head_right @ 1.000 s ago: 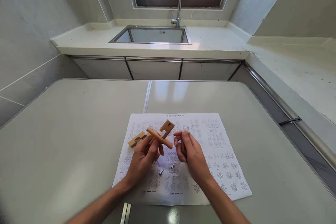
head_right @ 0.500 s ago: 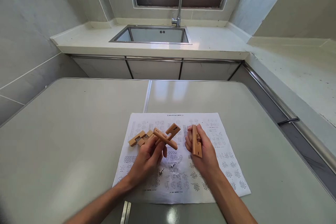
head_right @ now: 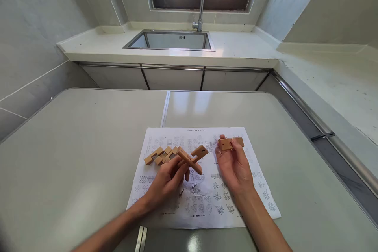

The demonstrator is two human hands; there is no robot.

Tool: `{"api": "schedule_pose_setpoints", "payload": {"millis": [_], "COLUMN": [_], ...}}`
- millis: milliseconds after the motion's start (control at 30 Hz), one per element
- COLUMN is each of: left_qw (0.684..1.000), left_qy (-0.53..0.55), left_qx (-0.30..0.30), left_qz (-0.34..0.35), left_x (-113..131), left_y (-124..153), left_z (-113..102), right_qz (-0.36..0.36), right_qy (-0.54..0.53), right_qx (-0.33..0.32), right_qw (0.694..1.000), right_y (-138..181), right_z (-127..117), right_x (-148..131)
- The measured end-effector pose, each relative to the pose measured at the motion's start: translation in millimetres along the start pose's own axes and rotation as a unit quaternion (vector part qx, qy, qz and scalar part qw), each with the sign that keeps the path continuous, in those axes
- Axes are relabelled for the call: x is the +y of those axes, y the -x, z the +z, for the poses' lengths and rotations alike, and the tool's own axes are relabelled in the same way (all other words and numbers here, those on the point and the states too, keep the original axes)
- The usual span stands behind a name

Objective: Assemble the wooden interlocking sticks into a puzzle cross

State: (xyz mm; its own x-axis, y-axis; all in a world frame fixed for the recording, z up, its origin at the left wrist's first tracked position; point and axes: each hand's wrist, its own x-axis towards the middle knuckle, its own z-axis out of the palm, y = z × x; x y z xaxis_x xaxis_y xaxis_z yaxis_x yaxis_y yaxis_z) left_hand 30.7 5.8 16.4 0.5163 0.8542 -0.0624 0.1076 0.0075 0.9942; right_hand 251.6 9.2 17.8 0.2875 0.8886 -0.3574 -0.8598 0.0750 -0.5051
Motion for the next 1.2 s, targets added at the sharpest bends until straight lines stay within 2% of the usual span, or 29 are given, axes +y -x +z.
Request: {"api": "schedule_pose_setpoints", "payload": {"millis": [167, 333, 633, 833, 1100, 1200], "left_qw": [0.998, 0.997, 0.985, 0.983, 0.979, 0.978], "left_qy": [-0.009, 0.029, 0.128, 0.152, 0.170, 0.173], "left_qx": [-0.054, -0.071, -0.100, -0.070, -0.058, -0.056], "left_qz": [0.005, -0.004, -0.055, -0.080, -0.097, -0.097], "left_x": [3.9, 3.1, 11.9, 17.9, 8.7, 3.8], "left_y": [-0.2, 1.2, 1.3, -1.0, -1.8, -2.4], "left_z": [-3.2, -3.4, -2.3, -4.4, -5.9, -6.7], "right_qz": [0.031, 0.064, 0.110, 0.143, 0.171, 0.179], "right_qy": [0.031, 0.039, 0.114, 0.203, 0.231, 0.245], "right_qx": [-0.014, -0.073, -0.117, -0.175, -0.280, -0.294], "right_qw": [0.999, 0.994, 0.980, 0.953, 0.916, 0.906], "right_y": [-2.4, 2.3, 9.6, 19.3, 24.0, 23.3], "right_z": [-5.1, -3.2, 4.2, 4.8, -7.0, -7.7], "right_x": [2.7, 3.8, 5.8, 6.4, 6.4, 5.8]}}
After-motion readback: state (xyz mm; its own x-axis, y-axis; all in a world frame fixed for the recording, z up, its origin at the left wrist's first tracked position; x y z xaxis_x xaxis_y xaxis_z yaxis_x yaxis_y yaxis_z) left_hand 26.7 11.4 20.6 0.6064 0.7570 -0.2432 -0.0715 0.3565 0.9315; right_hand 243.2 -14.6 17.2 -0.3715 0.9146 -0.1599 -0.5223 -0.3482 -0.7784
